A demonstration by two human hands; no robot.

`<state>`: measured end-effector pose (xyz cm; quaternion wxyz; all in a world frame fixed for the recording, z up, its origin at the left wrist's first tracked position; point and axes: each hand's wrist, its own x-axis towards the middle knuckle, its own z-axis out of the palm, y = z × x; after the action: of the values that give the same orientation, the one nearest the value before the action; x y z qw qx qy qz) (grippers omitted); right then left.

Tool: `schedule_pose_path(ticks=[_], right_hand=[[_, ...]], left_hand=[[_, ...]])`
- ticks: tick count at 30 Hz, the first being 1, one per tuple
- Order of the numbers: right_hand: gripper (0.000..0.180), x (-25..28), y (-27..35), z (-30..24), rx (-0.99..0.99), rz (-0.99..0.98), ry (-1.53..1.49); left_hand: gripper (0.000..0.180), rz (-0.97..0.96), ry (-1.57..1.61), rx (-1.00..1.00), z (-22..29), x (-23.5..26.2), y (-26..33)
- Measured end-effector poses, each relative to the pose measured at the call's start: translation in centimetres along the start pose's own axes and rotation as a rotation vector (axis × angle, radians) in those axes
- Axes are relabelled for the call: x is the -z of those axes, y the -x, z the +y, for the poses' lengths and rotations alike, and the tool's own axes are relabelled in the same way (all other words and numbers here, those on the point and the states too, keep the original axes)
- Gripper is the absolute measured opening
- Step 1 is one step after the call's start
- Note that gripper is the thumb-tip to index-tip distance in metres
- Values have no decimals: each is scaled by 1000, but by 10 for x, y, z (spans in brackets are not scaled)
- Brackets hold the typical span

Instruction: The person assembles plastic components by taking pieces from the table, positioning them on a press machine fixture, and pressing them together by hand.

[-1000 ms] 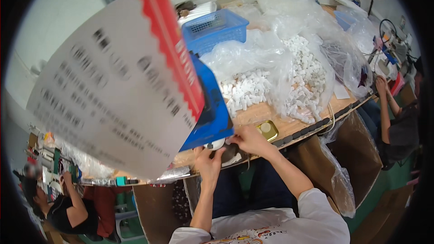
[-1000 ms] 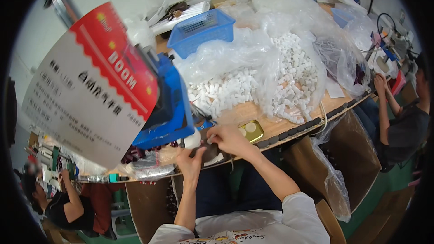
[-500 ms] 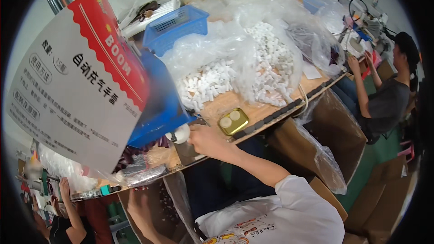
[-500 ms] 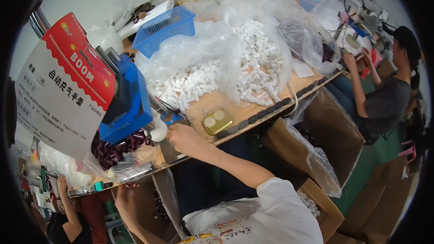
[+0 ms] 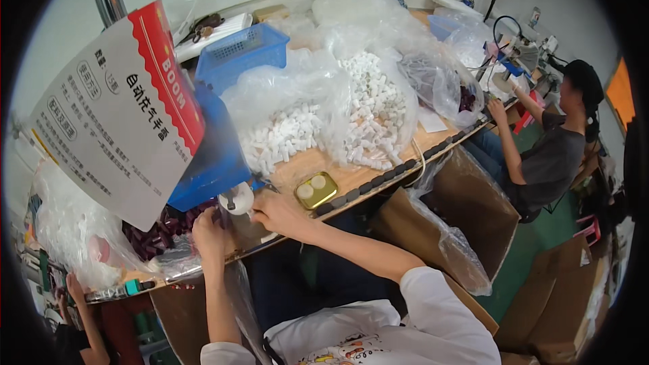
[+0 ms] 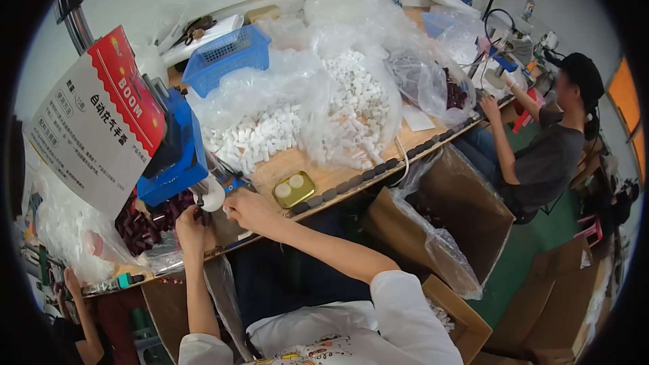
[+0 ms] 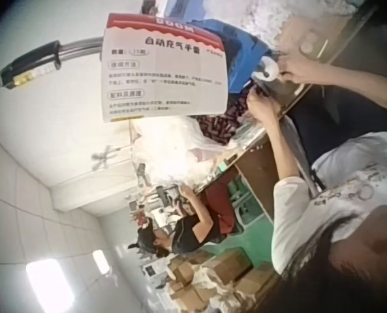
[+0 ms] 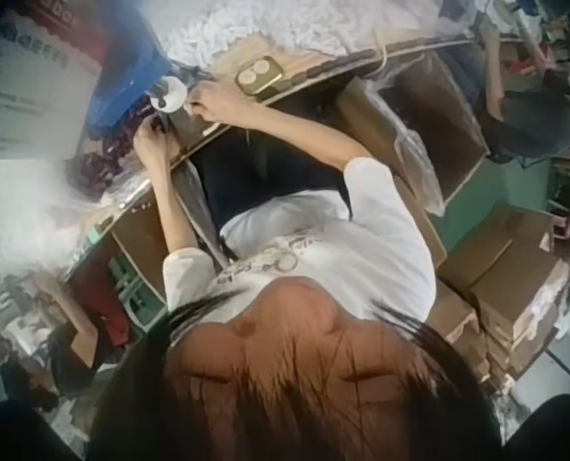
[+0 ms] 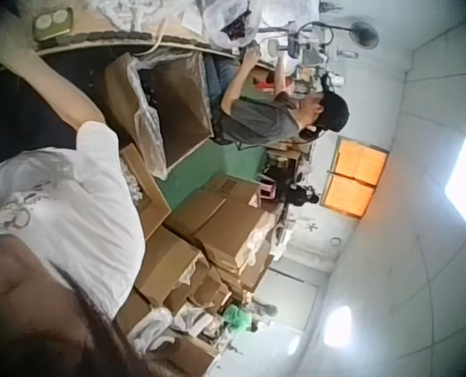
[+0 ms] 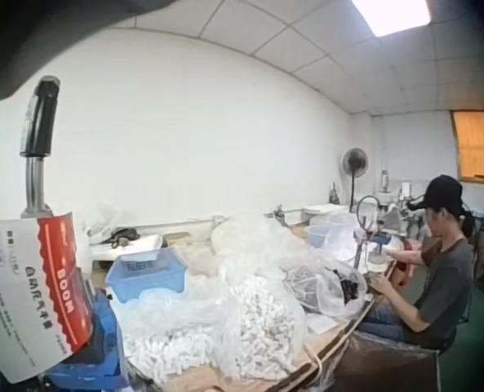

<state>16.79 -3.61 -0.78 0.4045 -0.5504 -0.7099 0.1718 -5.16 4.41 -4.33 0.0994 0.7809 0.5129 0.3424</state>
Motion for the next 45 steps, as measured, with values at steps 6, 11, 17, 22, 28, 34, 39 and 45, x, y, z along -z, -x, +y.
schedule_pose_path(ticks=[6, 11, 17, 22, 28, 34, 39, 45], right_hand=[[17, 1, 2, 29, 24, 83, -207], [15, 91, 38, 92, -364, 699, 199], [8, 135, 65, 156, -244, 499, 643], [19, 149, 64, 156, -326, 487, 435], [20, 117, 54, 88, -224, 438, 85], [19, 66, 42, 90, 126, 156, 297], [20, 44, 25, 29, -167, 381, -297], [24, 8, 2, -9, 225, 285, -307]], left_hand=[[38, -5, 409, 215, -16, 31, 14], [43, -54, 971, 218, 28, 32, 18], [19, -60, 632, 110, 69, -4, 11], [23, 23, 387, -195, 72, -2, 23], [25, 70, 408, -153, 81, -4, 29], [28, 329, 290, -76, 94, -22, 35], [26, 283, 179, -103, 98, -20, 35], [19, 287, 188, -148, 92, -23, 35]])
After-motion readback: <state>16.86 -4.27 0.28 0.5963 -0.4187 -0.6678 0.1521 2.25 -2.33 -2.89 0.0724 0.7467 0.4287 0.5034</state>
